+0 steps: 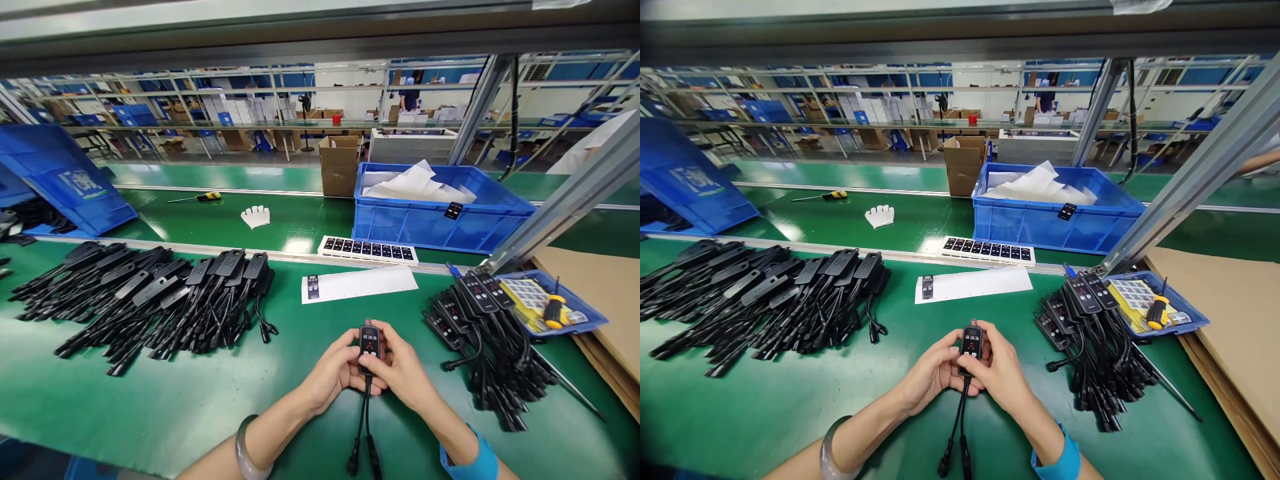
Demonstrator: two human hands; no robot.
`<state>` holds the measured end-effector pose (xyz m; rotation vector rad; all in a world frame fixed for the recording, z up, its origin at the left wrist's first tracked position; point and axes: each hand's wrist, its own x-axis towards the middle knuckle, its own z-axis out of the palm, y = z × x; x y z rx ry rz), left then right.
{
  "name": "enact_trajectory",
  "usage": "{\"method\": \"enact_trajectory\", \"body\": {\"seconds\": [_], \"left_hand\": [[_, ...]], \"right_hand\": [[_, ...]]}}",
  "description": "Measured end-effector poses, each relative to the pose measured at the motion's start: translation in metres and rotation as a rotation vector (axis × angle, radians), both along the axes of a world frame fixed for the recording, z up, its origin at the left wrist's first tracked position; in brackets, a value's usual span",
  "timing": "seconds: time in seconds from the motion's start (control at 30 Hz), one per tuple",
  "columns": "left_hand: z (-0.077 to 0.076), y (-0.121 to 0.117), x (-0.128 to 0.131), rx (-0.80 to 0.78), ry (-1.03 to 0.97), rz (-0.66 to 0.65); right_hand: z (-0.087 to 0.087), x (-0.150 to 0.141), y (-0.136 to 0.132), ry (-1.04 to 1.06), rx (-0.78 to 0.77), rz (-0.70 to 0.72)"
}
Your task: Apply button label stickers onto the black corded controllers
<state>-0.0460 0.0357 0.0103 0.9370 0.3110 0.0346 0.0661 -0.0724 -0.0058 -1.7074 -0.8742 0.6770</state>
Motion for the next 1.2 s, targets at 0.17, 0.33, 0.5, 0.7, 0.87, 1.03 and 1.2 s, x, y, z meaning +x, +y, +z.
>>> {"method": "enact_trajectory", "body": {"seconds": [0.17,0.33,0.5,0.7,0.87,1.03,1.2], "left_hand": [[0.0,0.002,0.002,0.007,-0.013,0.058],[-0.004,0.001,0.004,0.109,0.031,0.061],[-0.01,-0.001,0.005,0.239,0.029,0.065],[-0.014,0.004,0.007,0.147,-0.04,0.065],[-0.011,0.025,0.003,1.135,0.024,0.127],[-0.01,0.05,-0.002,1.73,0.296,0.283],[-0.02,0.068,-0.005,1.874,0.538,0.321]], "right_hand": [[-0.001,-0.005,-0.002,0.071,0.002,0.14],[-0.009,0.0,-0.001,-0.002,0.077,0.091],[-0.016,-0.004,0.002,-0.179,0.051,0.054],[-0.004,-0.007,0.003,-0.553,-0.06,0.013],[0.007,0.018,-0.006,-0.944,-0.453,-0.093],[0.019,0.039,0.0,-1.163,-0.601,-0.242],[0.026,0.039,0.068,-1.082,-0.364,-0.02]]}}
